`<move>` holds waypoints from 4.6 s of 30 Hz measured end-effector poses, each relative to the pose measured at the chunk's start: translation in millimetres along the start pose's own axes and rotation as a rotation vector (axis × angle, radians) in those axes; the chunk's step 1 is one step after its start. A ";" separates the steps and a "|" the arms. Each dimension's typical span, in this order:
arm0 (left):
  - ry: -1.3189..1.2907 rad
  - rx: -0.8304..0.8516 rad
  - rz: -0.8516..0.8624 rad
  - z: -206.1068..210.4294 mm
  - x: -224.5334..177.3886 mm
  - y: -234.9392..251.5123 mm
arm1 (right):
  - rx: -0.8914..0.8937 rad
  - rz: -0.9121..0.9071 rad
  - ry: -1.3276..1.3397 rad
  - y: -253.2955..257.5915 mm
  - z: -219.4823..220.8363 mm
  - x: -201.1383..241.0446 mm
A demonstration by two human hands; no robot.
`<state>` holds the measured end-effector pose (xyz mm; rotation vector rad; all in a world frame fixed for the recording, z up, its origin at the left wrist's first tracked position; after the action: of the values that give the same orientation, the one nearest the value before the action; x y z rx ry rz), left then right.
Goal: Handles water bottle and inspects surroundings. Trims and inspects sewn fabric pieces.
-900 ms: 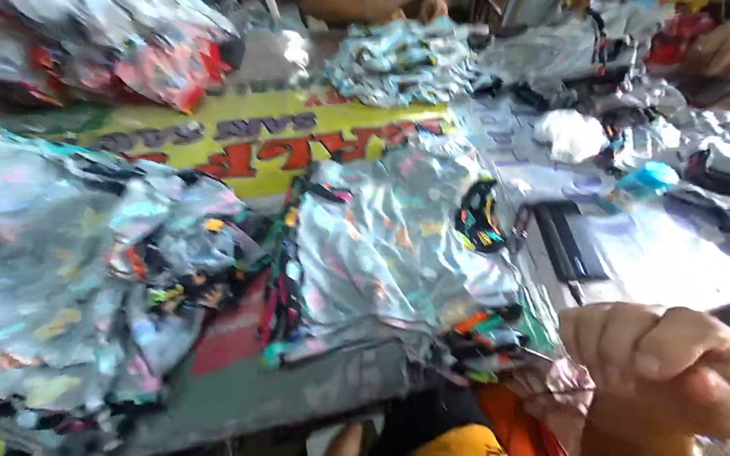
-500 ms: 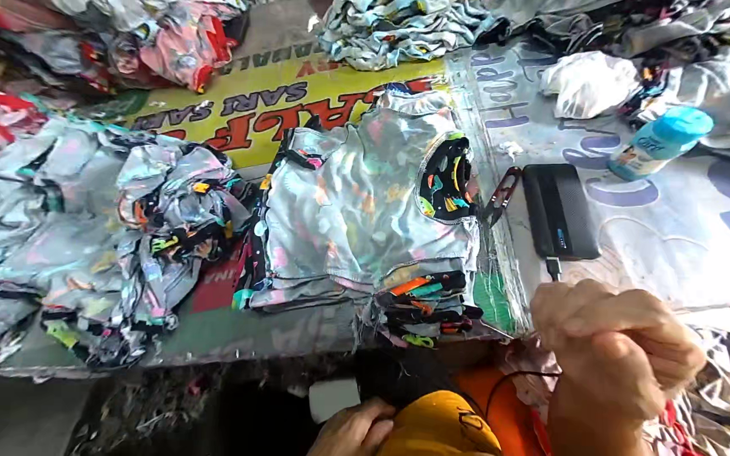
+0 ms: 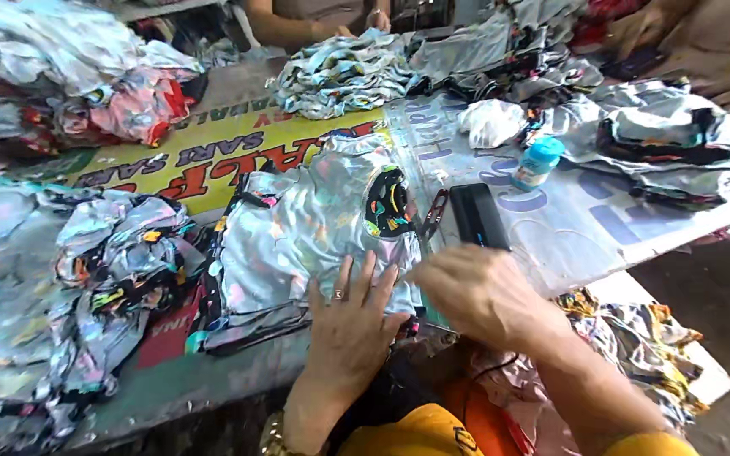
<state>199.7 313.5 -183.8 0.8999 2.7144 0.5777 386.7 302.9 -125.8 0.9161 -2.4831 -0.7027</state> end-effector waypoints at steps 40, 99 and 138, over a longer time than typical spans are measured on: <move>-0.192 -0.206 -0.242 -54.2 100.9 -75.2 | -0.230 0.670 1.280 37.7 63.9 -32.8; -0.581 -0.396 -0.230 -53.3 77.5 -52.4 | 0.005 0.458 0.993 57.1 107.3 66.8; -0.315 -0.209 -0.151 -70.9 88.0 -104.3 | 0.121 0.230 0.594 46.2 120.9 97.8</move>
<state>52.7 269.8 -172.9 0.6629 2.3632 0.6165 232.6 304.7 -176.4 0.7278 -2.0589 -0.1652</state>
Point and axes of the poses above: each hand's wrist, its own y-axis towards the middle knuckle, its own z-axis out of the palm, x = y × z, the point moved 4 cm from there along y, towards the middle knuckle, and after that the axes turned 2 degrees about z, right-handed, at the moved point
